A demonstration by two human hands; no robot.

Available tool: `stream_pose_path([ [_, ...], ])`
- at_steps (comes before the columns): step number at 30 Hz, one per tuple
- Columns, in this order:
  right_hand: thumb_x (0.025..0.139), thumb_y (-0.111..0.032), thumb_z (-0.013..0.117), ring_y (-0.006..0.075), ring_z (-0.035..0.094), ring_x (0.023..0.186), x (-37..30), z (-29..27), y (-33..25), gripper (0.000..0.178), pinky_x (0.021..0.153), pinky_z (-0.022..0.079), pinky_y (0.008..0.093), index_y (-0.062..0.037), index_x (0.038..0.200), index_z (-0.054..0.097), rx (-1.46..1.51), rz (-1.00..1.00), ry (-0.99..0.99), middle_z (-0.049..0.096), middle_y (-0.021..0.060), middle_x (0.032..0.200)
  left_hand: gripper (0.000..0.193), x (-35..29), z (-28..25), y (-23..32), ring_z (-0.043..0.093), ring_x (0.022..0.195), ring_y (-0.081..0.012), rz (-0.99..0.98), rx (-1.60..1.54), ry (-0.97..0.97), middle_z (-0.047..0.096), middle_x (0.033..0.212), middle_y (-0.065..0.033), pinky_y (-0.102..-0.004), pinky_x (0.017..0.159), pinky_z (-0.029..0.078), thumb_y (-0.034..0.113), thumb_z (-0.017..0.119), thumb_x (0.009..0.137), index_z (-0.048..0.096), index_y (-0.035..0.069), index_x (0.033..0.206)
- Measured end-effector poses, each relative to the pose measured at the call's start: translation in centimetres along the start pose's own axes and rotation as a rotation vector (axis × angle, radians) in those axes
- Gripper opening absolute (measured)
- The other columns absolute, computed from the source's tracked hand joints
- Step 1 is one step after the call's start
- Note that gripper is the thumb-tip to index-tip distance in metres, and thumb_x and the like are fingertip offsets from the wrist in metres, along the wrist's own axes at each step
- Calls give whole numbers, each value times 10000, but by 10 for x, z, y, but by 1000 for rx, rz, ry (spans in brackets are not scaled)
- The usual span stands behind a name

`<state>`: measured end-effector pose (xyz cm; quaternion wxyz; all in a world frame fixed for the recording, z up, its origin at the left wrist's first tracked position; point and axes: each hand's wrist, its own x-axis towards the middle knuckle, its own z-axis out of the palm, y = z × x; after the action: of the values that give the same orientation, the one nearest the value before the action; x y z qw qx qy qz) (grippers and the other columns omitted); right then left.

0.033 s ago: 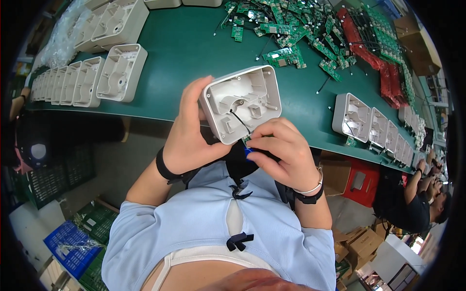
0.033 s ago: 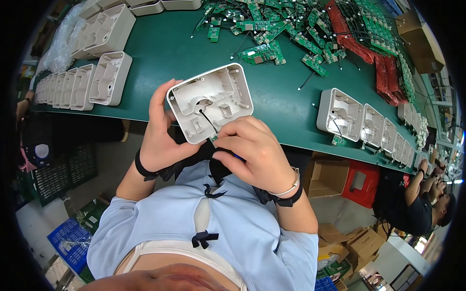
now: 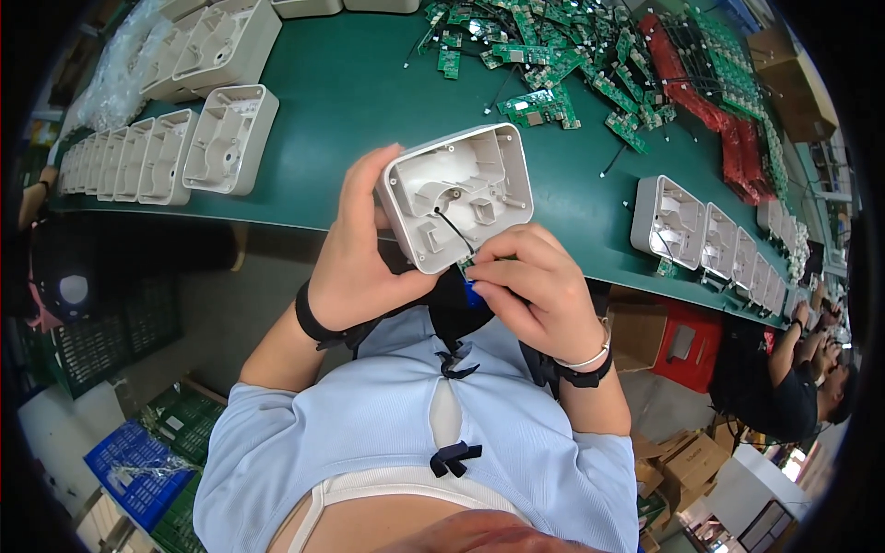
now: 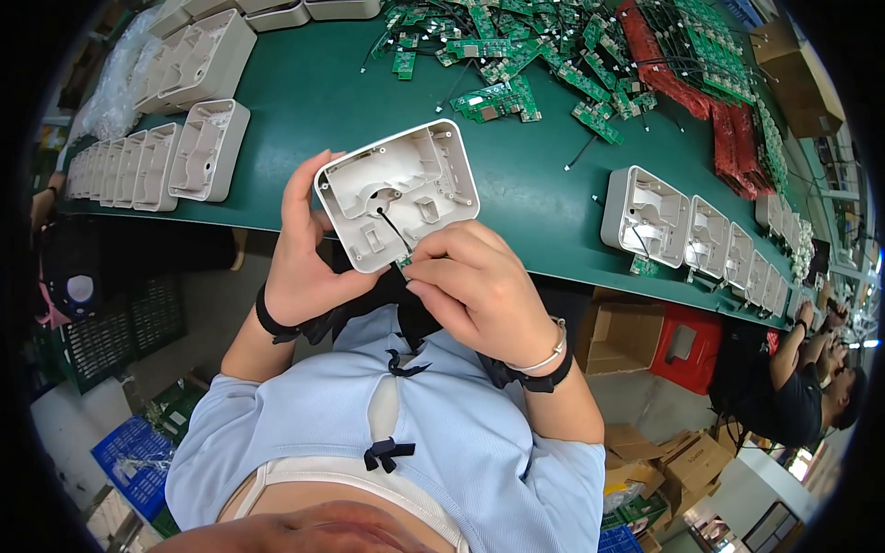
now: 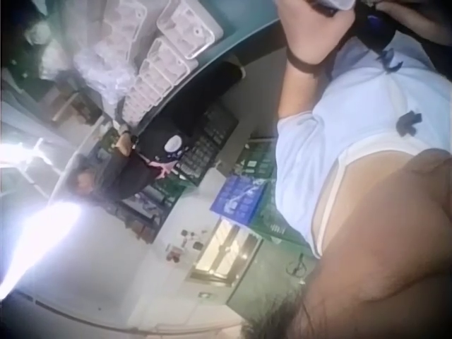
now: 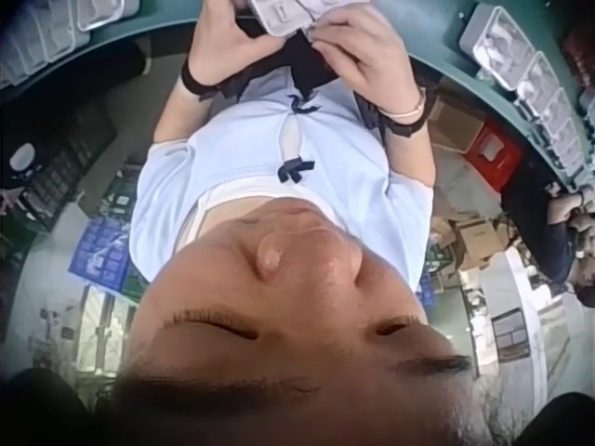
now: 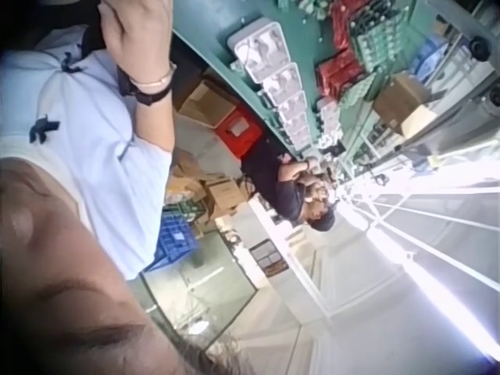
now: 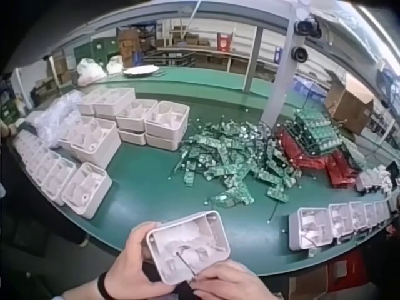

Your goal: Assembling electronic components by placing small PCB boards and wires into plastic enclosures.

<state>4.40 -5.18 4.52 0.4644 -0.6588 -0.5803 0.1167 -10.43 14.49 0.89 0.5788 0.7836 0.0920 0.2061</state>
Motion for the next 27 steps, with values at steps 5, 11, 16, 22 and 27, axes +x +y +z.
stream_pose_path([
  [5,774,41,819,269,678,901,1,15,2,194,797,543,376,-32,944,761,-3,48,104,704,86,974,1142,0,-4,6,601,1393,-347,-100,-127,-21,342,1625,-186,-404,1037,593,-38,861,776,153,60,1666],
  [11,788,-24,836,273,687,905,12,25,-1,223,785,555,368,-45,985,733,-124,124,207,703,78,997,1171,-2,-6,1,561,1440,-344,-69,-204,-36,285,1695,-172,-443,1096,572,-107,837,775,129,87,1687],
  [16,783,-47,823,264,694,871,8,14,-1,269,758,568,373,-83,1032,730,-366,2,-12,714,50,988,1193,1,-6,5,546,1452,-341,-122,-258,-58,286,1701,-164,-460,1126,554,-129,829,770,113,96,1697],
  [22,772,-33,798,255,695,830,-9,-13,-10,290,737,573,381,-93,1053,757,-422,57,10,727,38,953,1200,19,11,9,586,1410,-326,-159,-350,-209,293,1696,-177,-460,1124,555,-119,821,787,82,90,1709],
  [27,764,1,788,265,704,824,-31,-39,-10,285,726,581,392,-78,1037,770,-485,108,57,747,54,962,1218,45,40,13,635,1352,-307,-158,-346,-333,294,1691,-200,-457,1107,563,-84,842,802,52,82,1715],
])
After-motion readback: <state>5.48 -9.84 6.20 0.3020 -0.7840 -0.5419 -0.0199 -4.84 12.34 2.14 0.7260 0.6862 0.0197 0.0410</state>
